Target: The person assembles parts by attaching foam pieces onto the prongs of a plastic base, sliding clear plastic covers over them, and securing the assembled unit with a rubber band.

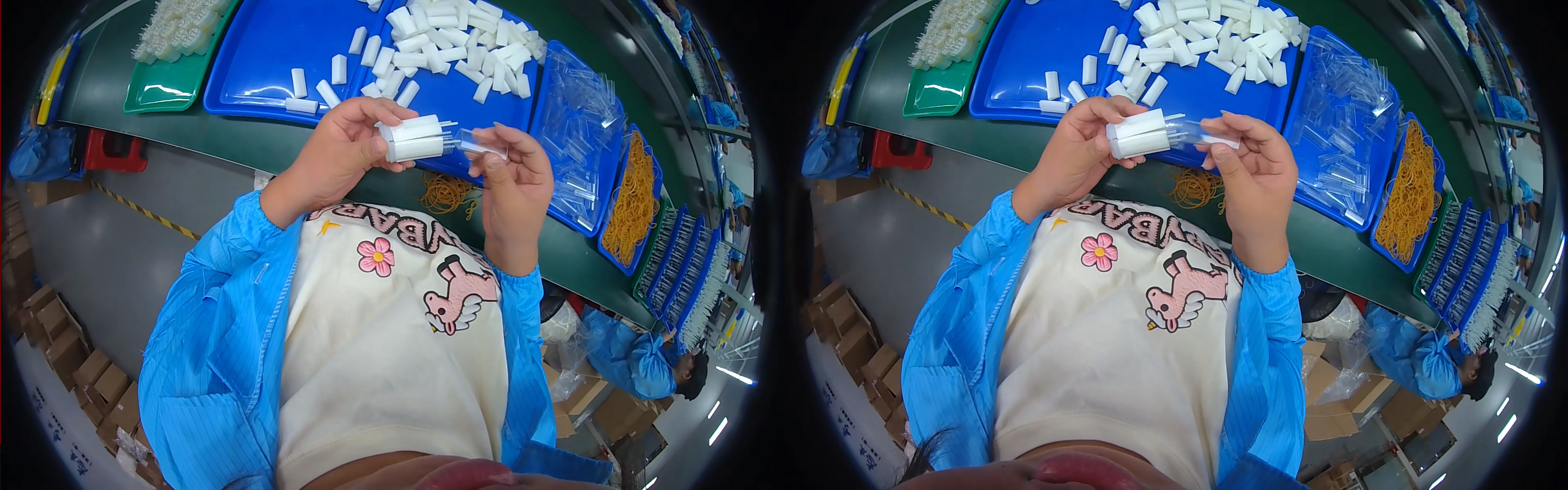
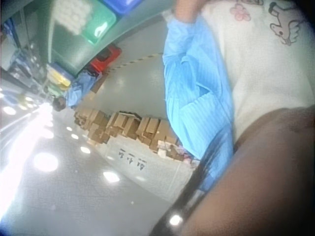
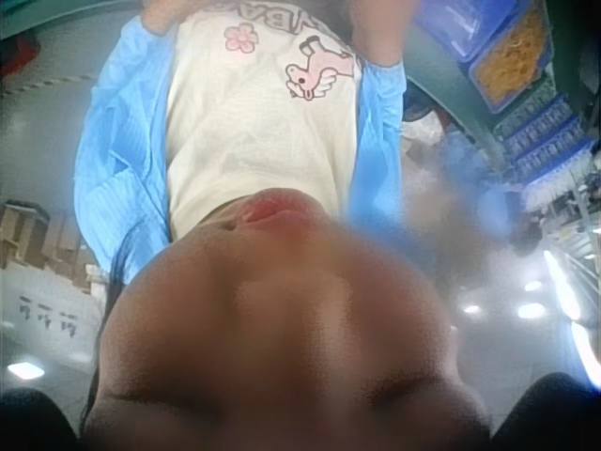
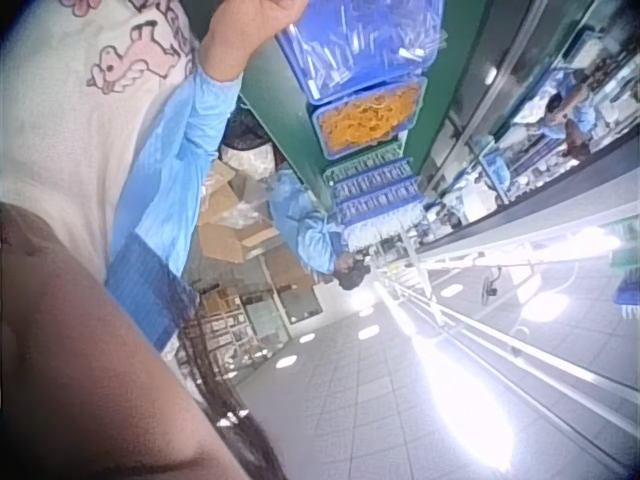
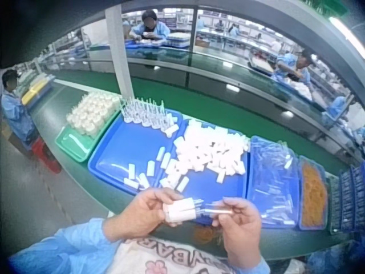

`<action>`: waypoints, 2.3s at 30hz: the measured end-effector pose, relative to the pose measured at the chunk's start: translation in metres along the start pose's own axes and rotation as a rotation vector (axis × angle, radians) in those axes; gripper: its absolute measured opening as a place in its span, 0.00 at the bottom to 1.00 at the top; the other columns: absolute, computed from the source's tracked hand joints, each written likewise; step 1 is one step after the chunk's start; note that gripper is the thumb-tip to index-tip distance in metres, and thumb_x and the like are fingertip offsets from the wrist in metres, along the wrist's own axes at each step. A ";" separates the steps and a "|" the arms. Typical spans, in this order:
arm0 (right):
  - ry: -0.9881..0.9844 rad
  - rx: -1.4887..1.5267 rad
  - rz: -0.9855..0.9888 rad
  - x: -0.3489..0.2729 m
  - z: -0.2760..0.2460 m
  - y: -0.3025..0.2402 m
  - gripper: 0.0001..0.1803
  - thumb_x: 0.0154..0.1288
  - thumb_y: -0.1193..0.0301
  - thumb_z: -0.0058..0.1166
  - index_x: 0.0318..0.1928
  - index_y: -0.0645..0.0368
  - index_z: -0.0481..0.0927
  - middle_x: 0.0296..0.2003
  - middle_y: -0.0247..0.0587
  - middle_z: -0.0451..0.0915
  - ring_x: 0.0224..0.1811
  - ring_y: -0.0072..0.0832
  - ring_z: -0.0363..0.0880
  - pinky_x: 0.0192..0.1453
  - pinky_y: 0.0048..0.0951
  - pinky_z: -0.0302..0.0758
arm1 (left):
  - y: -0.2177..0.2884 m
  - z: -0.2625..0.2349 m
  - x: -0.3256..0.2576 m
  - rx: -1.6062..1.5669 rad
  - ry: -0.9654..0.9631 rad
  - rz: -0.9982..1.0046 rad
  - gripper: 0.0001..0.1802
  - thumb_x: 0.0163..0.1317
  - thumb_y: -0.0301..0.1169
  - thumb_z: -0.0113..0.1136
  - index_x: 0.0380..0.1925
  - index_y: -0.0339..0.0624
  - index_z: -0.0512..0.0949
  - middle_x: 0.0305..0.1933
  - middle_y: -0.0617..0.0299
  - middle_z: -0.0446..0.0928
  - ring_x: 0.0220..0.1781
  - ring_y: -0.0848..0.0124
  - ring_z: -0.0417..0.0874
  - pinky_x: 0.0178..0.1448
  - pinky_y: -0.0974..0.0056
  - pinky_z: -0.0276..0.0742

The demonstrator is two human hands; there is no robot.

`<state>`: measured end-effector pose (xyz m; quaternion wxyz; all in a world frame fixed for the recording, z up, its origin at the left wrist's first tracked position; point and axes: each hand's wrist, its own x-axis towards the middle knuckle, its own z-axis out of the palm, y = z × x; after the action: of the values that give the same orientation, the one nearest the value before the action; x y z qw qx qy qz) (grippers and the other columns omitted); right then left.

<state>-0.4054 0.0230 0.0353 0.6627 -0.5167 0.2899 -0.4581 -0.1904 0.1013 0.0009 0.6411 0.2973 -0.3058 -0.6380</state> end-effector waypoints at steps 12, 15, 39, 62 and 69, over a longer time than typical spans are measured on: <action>-0.041 -0.283 0.103 -0.005 0.019 -0.003 0.15 0.70 0.75 0.53 0.55 0.63 0.80 0.34 0.34 0.75 0.30 0.17 0.68 0.31 0.19 0.66 | -0.003 -0.003 0.002 -0.004 -0.003 0.055 0.09 0.67 0.29 0.60 0.44 0.48 0.72 0.58 0.59 0.68 0.46 0.68 0.83 0.44 0.70 0.85; -0.130 -0.479 -0.069 -0.003 0.018 0.003 0.13 0.69 0.75 0.56 0.52 0.64 0.82 0.31 0.31 0.75 0.31 0.16 0.68 0.35 0.18 0.66 | -0.004 -0.002 0.003 0.001 -0.008 0.067 0.13 0.63 0.33 0.65 0.43 0.48 0.72 0.56 0.60 0.68 0.46 0.69 0.83 0.39 0.72 0.85; -0.016 -0.197 0.022 0.001 0.022 0.010 0.07 0.70 0.77 0.55 0.45 0.64 0.76 0.36 0.34 0.76 0.32 0.14 0.72 0.31 0.19 0.68 | -0.002 0.004 0.003 0.013 -0.047 0.157 0.15 0.57 0.26 0.69 0.42 0.40 0.75 0.58 0.55 0.69 0.54 0.67 0.79 0.45 0.66 0.86; -0.028 0.014 -0.046 -0.002 0.004 0.008 0.16 0.61 0.85 0.58 0.49 0.67 0.75 0.47 0.55 0.81 0.49 0.34 0.82 0.51 0.29 0.79 | 0.009 0.004 -0.008 0.170 -0.019 0.015 0.19 0.58 0.16 0.61 0.51 0.35 0.78 0.61 0.50 0.75 0.56 0.65 0.80 0.53 0.65 0.81; -0.056 0.002 -0.174 -0.006 0.007 0.017 0.17 0.59 0.88 0.59 0.49 0.65 0.75 0.49 0.51 0.79 0.54 0.37 0.80 0.55 0.30 0.77 | 0.007 0.000 -0.008 0.186 -0.058 0.062 0.20 0.55 0.14 0.64 0.50 0.33 0.78 0.48 0.58 0.73 0.49 0.69 0.80 0.51 0.66 0.82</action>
<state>-0.3969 0.0325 0.0206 0.6288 -0.5519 0.2247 -0.4995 -0.1864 0.1094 0.0061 0.6213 0.3273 -0.3911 -0.5949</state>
